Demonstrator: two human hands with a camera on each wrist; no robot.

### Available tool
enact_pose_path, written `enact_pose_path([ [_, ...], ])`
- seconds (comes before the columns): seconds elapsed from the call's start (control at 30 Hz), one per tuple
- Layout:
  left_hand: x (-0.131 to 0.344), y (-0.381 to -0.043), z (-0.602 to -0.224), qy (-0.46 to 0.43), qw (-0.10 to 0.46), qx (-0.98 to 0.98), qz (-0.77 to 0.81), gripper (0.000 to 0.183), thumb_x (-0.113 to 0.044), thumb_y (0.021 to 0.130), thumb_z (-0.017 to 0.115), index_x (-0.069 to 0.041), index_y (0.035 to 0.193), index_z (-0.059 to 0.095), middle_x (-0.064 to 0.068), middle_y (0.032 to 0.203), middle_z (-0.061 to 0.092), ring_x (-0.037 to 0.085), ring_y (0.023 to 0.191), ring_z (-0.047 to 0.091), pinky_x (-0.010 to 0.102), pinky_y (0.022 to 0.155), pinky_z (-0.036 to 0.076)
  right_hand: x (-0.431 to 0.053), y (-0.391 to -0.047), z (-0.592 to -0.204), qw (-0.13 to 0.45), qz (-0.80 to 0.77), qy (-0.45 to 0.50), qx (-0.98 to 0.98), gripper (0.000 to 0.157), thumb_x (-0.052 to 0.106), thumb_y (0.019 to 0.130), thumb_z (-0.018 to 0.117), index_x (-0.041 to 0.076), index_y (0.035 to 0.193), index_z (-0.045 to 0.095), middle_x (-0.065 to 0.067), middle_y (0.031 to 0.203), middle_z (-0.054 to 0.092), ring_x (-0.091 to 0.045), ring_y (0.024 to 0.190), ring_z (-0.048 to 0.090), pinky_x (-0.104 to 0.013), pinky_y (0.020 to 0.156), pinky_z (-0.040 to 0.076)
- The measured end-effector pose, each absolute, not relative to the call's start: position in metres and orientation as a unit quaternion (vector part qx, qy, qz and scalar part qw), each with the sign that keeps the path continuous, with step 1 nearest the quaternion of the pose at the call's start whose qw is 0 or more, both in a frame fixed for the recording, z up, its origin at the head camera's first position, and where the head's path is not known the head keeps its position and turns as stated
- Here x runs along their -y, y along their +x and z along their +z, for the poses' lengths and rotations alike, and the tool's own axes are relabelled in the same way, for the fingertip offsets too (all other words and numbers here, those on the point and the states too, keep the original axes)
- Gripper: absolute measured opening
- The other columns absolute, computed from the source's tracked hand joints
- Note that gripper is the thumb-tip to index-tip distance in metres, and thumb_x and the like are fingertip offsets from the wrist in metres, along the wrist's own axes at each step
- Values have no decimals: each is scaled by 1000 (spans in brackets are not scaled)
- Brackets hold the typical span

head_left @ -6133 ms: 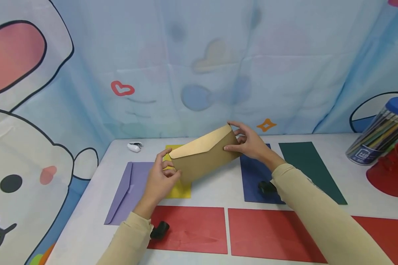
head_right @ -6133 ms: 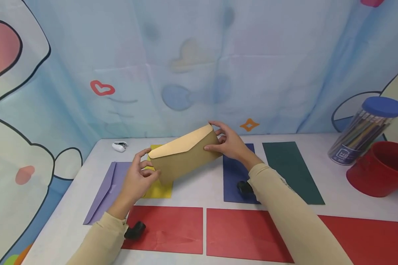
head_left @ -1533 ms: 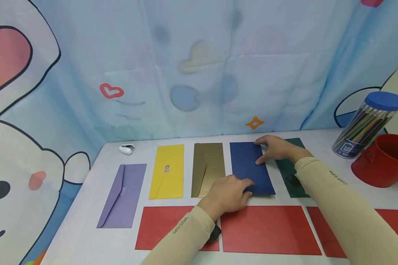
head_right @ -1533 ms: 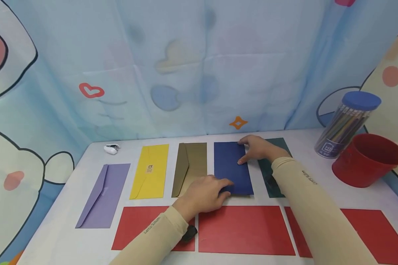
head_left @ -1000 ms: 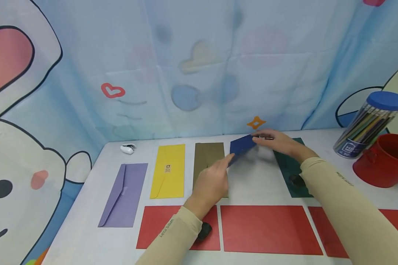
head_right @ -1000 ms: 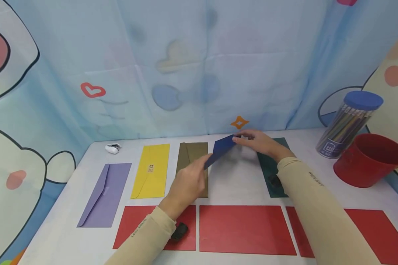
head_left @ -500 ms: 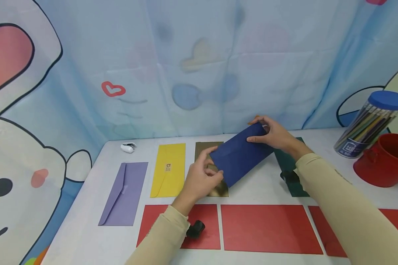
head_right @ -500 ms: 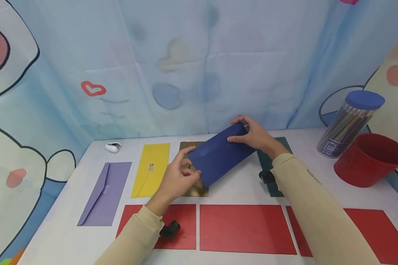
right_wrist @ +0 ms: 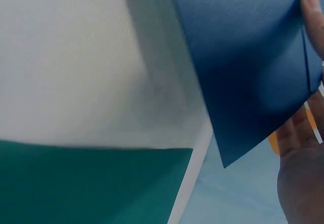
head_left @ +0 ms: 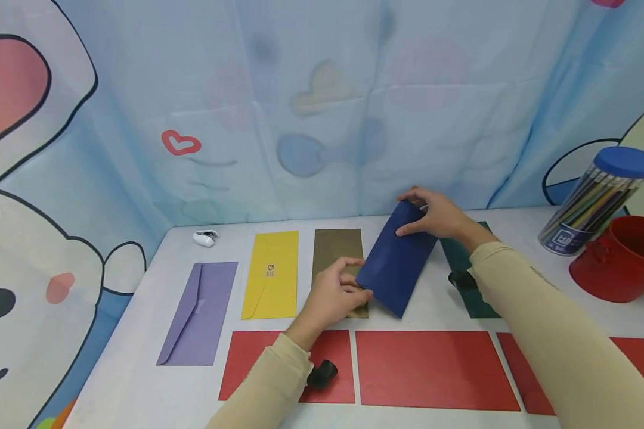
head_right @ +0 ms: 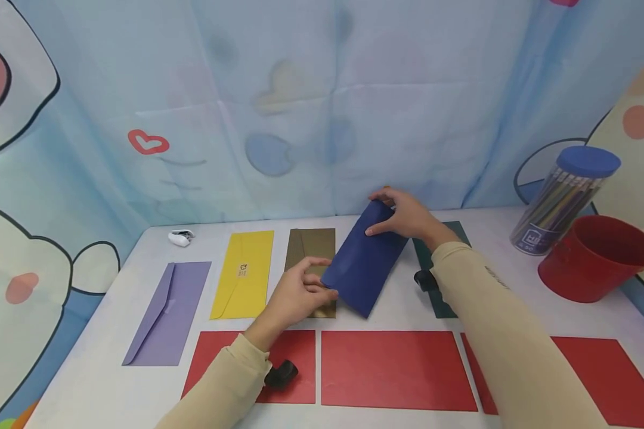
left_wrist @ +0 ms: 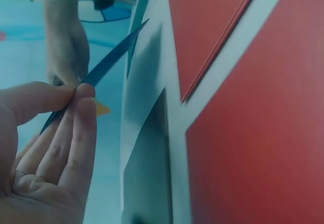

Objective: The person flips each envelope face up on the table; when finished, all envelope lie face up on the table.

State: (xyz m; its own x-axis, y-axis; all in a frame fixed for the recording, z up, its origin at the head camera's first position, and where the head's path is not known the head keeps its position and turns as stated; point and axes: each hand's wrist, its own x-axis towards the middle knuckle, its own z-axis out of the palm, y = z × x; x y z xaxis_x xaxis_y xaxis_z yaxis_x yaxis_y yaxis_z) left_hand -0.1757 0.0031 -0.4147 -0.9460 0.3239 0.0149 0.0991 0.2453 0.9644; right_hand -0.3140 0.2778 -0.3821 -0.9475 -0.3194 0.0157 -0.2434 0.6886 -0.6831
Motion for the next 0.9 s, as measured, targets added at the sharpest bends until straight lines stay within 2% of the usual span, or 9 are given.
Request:
enact_pose_path([
  [0.23, -19, -174, -423, 113, 99, -825, 545, 52, -9, 85, 82, -7, 131, 58, -5, 83, 72, 7, 68, 68, 24, 64, 53, -269, -321, -386, 69, -319, -183, -927, 86, 31, 77, 90, 5, 148, 48, -27, 149, 39, -50, 136, 37, -64, 103, 36],
  [0.37, -23, -174, -426, 104, 91, -840, 524, 48, -8, 82, 84, -5, 125, 63, -6, 82, 70, 7, 62, 65, 24, 61, 52, -266, -322, -390, 80, -321, -187, -925, 87, 26, 77, 90, 2, 148, 47, -28, 151, 38, -49, 139, 34, -62, 107, 33],
  [0.67, -34, -172, -424, 106, 101, -883, 445, 45, -17, 81, 87, -7, 120, 68, -8, 80, 70, 2, 70, 63, 21, 67, 51, -256, -325, -399, 115, -311, -192, -924, 85, 18, 77, 90, -2, 147, 47, -31, 151, 38, -50, 138, 34, -61, 107, 34],
  [0.9, -41, -170, -422, 123, 111, -900, 402, 45, -20, 79, 88, -6, 117, 69, -9, 75, 71, 0, 69, 62, 20, 64, 49, -248, -327, -405, 145, -272, -216, -927, 78, 15, 79, 88, -3, 145, 50, -32, 147, 44, -49, 133, 42, -61, 106, 35],
])
